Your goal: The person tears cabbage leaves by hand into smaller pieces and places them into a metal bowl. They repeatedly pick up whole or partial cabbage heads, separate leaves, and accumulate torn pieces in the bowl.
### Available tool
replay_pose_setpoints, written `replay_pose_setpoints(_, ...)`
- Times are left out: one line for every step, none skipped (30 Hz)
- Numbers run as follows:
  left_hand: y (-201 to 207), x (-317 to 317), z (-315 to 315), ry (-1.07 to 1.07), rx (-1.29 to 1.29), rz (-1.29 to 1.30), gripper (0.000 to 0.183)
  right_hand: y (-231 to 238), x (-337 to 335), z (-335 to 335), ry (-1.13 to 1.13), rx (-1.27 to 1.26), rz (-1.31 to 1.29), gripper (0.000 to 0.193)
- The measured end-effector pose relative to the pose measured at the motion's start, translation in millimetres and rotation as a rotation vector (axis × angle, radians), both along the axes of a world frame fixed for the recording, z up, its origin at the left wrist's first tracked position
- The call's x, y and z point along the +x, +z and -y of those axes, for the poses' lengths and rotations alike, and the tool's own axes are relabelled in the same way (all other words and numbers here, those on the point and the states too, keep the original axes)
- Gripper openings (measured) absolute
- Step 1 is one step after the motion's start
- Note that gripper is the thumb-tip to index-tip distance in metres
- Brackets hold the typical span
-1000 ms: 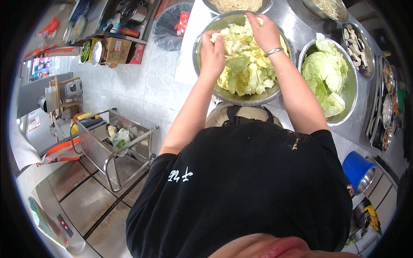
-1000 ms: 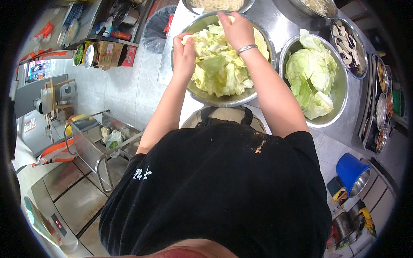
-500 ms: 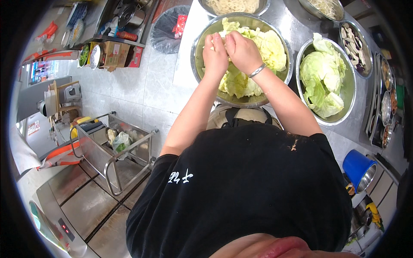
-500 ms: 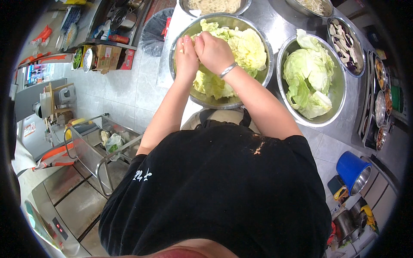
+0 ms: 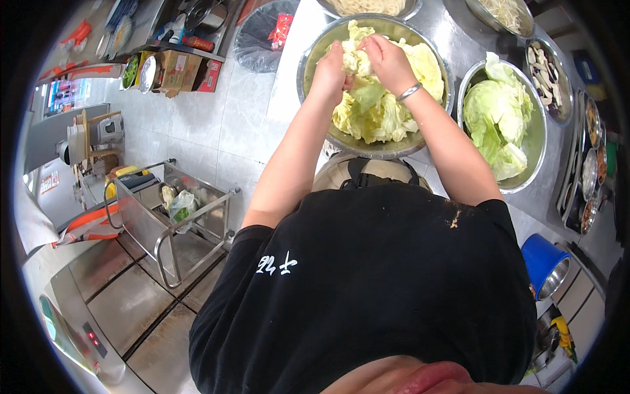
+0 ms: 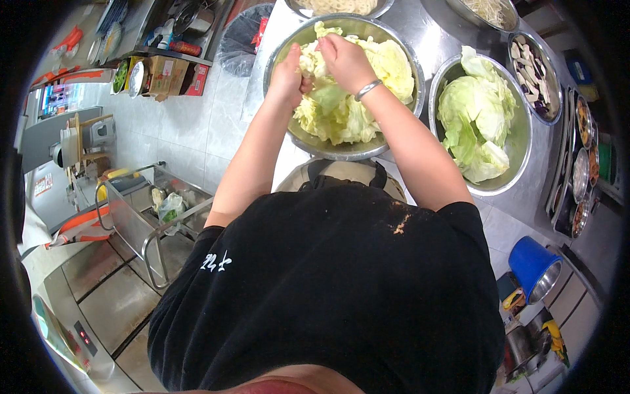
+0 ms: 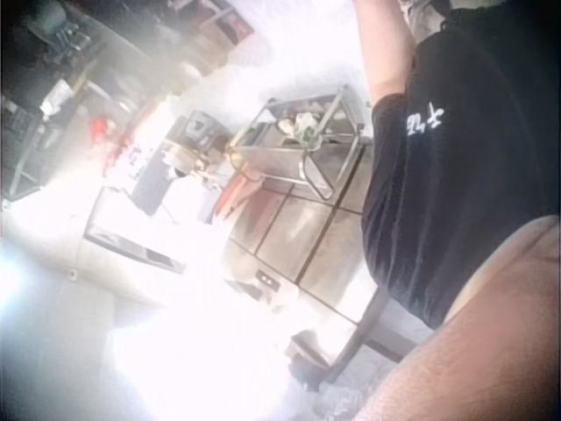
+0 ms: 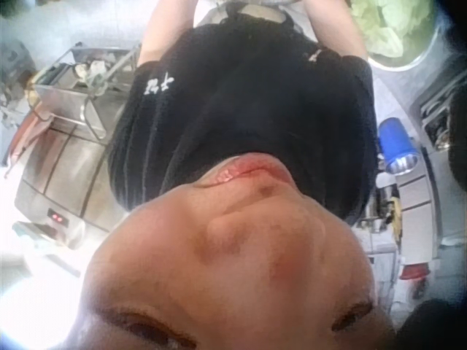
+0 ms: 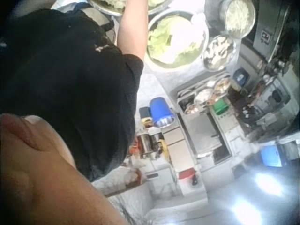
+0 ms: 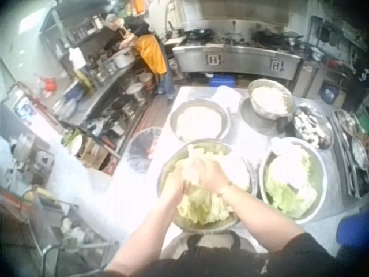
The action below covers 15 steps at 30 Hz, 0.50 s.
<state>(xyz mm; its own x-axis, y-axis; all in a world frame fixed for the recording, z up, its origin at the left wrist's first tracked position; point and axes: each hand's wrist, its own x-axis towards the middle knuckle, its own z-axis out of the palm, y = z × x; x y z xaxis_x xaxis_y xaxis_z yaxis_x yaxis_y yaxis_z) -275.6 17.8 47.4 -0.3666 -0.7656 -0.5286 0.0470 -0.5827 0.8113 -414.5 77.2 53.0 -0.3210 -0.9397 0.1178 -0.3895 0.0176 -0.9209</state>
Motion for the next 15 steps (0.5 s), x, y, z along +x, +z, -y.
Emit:
replay_pose_setpoints(-1, 5, 4, -0.029, -0.163, 0.084, 0.041, 1, -3, 1, -0.051, 0.009, -0.025, 0.034)
replay_pose_setpoints(-2, 8, 5, -0.071, -0.411, 0.321, 0.042, 1, -5, 1, -0.093, 0.076, -0.031, 0.035)
replay_pose_setpoints(-3, 12, 6, -0.118, -0.639, 0.564, 0.044, 4, -11, 1, -0.099, 0.186, -0.130, 0.037)
replay_pose_setpoints(-4, 15, 9, -0.168, -0.852, 0.813, 0.048, 6, -14, 0, -0.055, 0.168, -0.263, 0.037)
replay_pose_setpoints(-5, 22, 5, -0.249, -0.757, 0.789, 0.049, 8, -16, -3, -0.027, 0.166, -0.397, 0.038)
replay_pose_setpoints(-6, 25, 3, -0.269, -0.898, 0.871, 0.049, 10, -19, -7, -0.003, 0.178, -0.530, 0.040)
replay_pose_setpoints(-7, 29, -2, -0.248, -1.095, 0.928, 0.049, 11, -19, -14, -0.010, 0.171, -0.731, 0.045)
replay_pose_setpoints(-8, 32, -6, -0.271, -1.211, 1.004, 0.050, 11, -19, -20, 0.038, 0.139, -0.741, 0.045)
replay_pose_setpoints(-7, 35, -8, -0.242, -1.286, 0.887, 0.050, 12, -20, -27, 0.098, 0.088, -0.752, 0.046)
replay_pose_setpoints(-6, 38, -12, -0.258, -1.281, 0.793, 0.052, 13, -19, -32, 0.141, -0.035, -0.772, 0.047)
replay_pose_setpoints(-5, 42, -16, -0.261, -1.285, 0.697, 0.053, 12, -15, -39, 0.274, 0.019, -0.610, 0.039)
replay_pose_setpoints(-3, 45, -21, -0.351, -1.193, 0.632, 0.054, 12, -12, -42, 0.334, 0.094, -0.654, 0.035)
replay_pose_setpoints(-2, 49, -30, -0.430, -1.107, 0.563, 0.054, 11, -9, -45, 0.382, 0.094, -0.698, 0.030)
replay_pose_setpoints(-1, 52, -38, -0.491, -1.040, 0.469, 0.055, 12, -7, -47, 0.456, 0.166, -0.752, 0.026)
replay_pose_setpoints(0, 54, -46, -0.530, -1.067, 0.562, 0.056, 12, -5, -47, 0.370, 0.136, -0.601, 0.018)
